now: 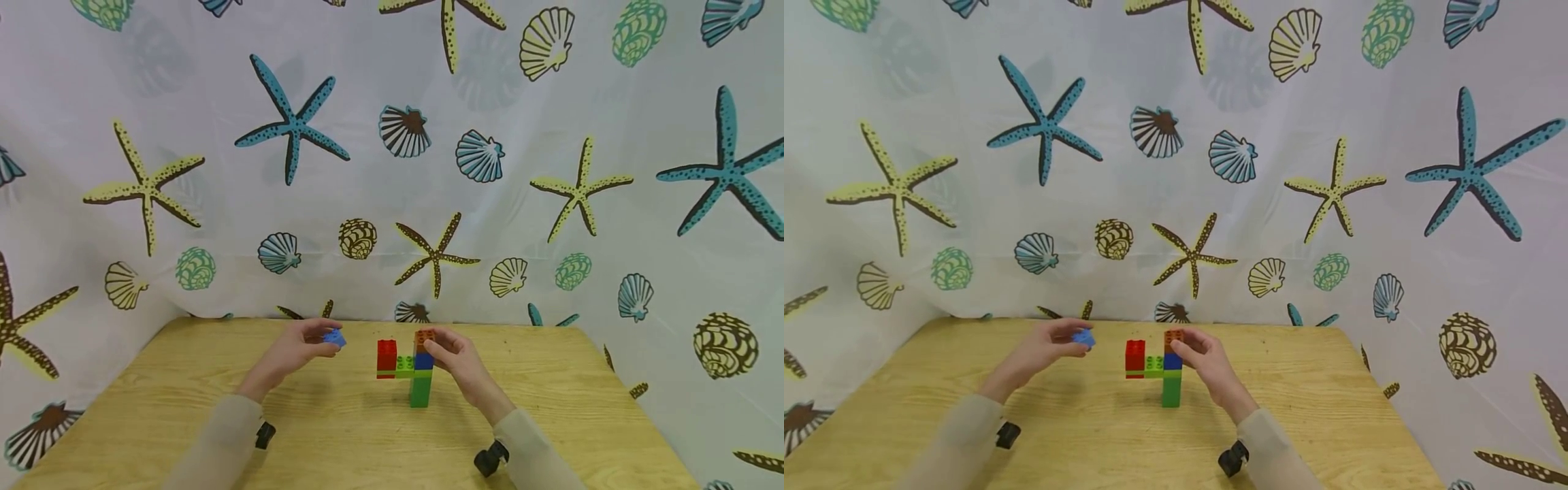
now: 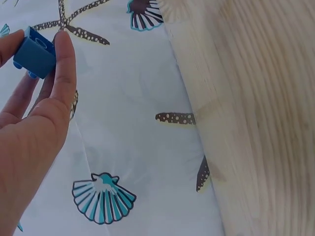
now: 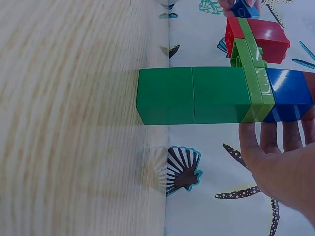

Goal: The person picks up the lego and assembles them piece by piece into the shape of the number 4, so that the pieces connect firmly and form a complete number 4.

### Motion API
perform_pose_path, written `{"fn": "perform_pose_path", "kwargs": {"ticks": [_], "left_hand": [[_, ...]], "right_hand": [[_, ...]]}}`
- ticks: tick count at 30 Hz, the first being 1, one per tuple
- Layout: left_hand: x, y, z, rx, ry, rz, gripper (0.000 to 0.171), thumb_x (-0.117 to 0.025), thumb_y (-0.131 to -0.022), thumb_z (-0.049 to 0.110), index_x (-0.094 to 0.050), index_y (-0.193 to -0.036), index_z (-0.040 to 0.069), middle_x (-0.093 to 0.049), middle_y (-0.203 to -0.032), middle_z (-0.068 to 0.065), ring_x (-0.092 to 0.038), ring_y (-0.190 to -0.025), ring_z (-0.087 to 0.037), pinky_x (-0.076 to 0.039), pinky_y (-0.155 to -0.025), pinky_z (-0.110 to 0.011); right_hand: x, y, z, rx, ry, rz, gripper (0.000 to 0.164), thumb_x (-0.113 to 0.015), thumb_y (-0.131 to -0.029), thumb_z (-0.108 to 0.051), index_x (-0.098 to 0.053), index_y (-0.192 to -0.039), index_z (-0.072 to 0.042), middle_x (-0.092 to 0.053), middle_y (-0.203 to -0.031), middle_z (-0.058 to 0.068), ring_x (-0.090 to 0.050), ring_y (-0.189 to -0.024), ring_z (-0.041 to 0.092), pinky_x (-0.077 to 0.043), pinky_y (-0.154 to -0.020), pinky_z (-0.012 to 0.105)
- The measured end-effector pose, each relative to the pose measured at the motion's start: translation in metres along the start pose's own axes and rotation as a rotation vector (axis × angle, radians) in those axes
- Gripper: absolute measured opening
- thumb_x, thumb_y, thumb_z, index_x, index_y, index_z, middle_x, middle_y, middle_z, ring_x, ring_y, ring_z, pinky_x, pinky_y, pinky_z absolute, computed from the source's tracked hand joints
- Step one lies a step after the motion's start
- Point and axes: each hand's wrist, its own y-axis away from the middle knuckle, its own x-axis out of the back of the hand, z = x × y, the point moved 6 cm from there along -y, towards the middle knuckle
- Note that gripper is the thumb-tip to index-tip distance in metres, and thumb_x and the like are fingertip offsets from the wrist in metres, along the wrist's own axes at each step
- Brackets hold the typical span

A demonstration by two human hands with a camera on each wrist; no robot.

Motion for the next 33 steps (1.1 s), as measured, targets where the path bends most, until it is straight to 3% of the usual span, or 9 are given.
{"fn": "perform_pose_path", "kwargs": {"ticks": [10, 17, 33], "left_hand": [[-0.024, -0.002, 0.012, -0.076, 0.052, 0.034, 0.047, -0.070, -0.092, 0.020, -0.057, -0.135, 0.007, -0.063, -0.126, -0.019, -0.068, -0.099, -0.024, -0.058, -0.083, -0.033], [-0.037, -0.004, 0.022, -0.129, 0.002, 0.087, 0.047, -0.072, -0.091, 0.024, -0.060, -0.134, 0.013, -0.064, -0.123, -0.013, -0.066, -0.101, -0.024, -0.057, -0.086, -0.035], [-0.065, -0.010, 0.040, -0.209, -0.041, 0.080, 0.041, -0.068, -0.093, 0.024, -0.061, -0.134, 0.018, -0.066, -0.124, -0.007, -0.065, -0.105, -0.021, -0.056, -0.086, -0.028]], "right_hand": [[-0.001, 0.002, 0.000, -0.003, -0.008, 0.004, 0.049, -0.062, -0.097, -0.028, -0.051, -0.139, -0.005, -0.061, -0.130, 0.007, -0.060, -0.115, 0.015, -0.041, -0.109, 0.050], [-0.002, 0.003, -0.001, 0.003, -0.027, 0.001, 0.049, -0.063, -0.097, -0.028, -0.052, -0.139, -0.005, -0.062, -0.128, 0.005, -0.061, -0.114, 0.015, -0.039, -0.110, 0.051], [-0.001, 0.002, -0.001, -0.010, -0.013, 0.019, 0.049, -0.062, -0.097, -0.029, -0.052, -0.139, -0.006, -0.060, -0.133, 0.010, -0.059, -0.119, 0.019, -0.039, -0.110, 0.052]]}}
